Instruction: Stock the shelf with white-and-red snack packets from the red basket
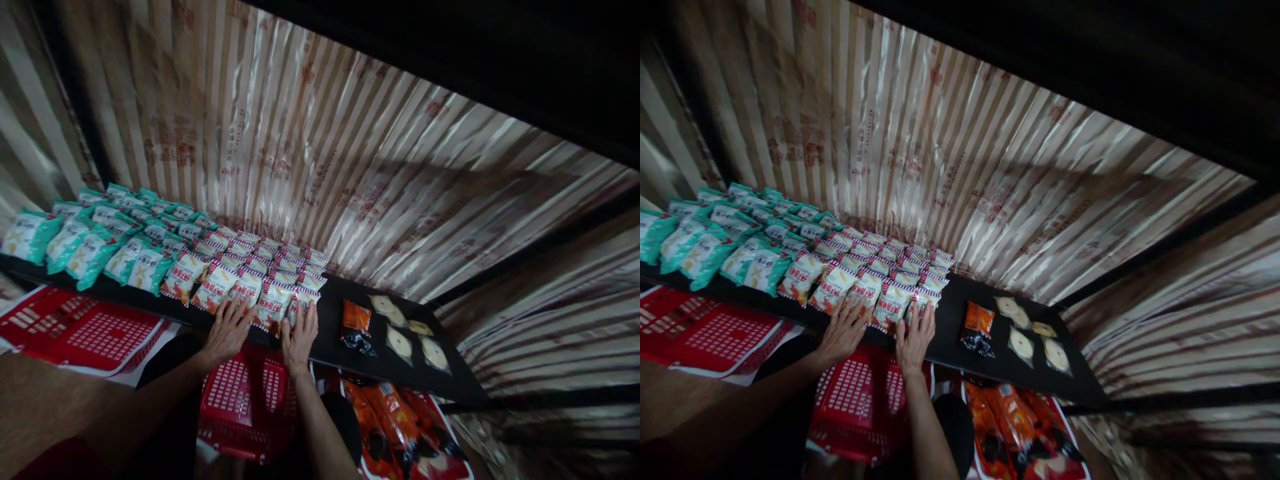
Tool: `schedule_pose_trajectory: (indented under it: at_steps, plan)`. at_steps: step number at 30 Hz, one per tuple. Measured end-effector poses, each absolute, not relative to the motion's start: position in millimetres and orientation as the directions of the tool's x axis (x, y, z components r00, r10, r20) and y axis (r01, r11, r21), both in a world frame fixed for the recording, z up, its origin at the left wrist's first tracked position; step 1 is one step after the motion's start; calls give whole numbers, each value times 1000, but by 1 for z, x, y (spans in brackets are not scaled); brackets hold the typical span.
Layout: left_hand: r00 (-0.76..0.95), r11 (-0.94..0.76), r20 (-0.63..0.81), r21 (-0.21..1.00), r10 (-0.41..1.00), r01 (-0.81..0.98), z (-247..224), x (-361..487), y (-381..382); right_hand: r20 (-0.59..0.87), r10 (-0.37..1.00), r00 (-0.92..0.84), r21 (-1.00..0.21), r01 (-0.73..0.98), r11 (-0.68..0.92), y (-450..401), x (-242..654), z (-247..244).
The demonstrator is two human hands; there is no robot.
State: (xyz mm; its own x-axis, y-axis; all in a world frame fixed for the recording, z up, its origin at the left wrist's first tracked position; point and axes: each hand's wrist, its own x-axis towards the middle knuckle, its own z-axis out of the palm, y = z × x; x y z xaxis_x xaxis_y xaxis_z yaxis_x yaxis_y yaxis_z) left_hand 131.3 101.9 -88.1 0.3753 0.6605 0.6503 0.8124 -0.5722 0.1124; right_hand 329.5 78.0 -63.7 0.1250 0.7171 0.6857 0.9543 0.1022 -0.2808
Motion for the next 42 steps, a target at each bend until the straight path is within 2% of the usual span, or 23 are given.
schedule_pose_trajectory:
  at_steps: [5, 15, 24, 29, 42]
  plan:
    - [251, -492, 683, 181, 686, 852, -93, 73, 100, 680, 733, -23, -230, 942, 244, 79, 296, -57]
    - [314, -499, 638, 128, 703, 857, -84, 37, 113, 591, 793, -149, -225, 913, 339, 88, 237, -52]
    - [344, -546, 643, 140, 685, 826, -85, 42, 126, 521, 826, -214, -167, 924, 345, 117, 204, -35]
    - [343, -566, 673, 137, 655, 813, -90, 40, 135, 500, 844, -195, -171, 933, 317, 130, 195, -36]
    - [338, -558, 663, 147, 668, 817, -92, 40, 141, 527, 834, -162, -181, 938, 296, 135, 189, -39]
